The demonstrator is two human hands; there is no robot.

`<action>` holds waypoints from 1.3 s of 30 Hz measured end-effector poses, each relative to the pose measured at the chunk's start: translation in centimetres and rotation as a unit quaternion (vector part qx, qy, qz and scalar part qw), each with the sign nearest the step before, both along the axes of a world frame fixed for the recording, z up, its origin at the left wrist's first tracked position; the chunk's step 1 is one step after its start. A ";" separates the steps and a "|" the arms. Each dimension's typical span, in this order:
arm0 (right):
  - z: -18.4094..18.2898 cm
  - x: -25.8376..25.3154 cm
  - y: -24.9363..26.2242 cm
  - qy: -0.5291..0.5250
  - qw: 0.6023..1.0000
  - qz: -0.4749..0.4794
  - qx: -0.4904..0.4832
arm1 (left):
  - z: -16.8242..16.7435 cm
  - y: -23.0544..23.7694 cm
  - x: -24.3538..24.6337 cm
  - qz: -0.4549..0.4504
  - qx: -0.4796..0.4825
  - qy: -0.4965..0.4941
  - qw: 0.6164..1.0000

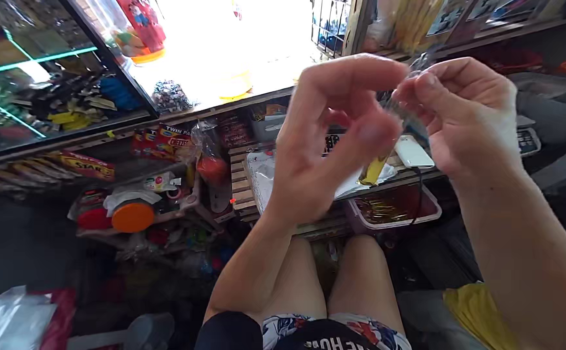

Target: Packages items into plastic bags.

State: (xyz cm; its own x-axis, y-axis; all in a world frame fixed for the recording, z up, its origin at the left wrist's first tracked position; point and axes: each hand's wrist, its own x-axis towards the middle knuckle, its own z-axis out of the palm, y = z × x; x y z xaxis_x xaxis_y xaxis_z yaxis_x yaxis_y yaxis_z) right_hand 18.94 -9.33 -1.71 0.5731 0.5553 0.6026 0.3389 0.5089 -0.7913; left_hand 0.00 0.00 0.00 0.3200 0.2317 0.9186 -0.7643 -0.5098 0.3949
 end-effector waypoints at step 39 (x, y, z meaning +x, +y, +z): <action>-4.3 1.7 4.3 0.031 0.990 0.124 -0.059 | 2.6 7.9 11.5 0.050 0.146 0.363 0.919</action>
State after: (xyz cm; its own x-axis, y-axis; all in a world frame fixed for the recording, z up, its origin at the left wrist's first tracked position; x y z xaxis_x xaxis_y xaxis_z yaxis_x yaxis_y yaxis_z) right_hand 20.65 -4.99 -6.01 0.4434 0.7482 0.4936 0.1640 0.4736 -0.8653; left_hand 11.46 7.86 2.60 0.8636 0.0701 0.4992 -0.2977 -0.7282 0.6173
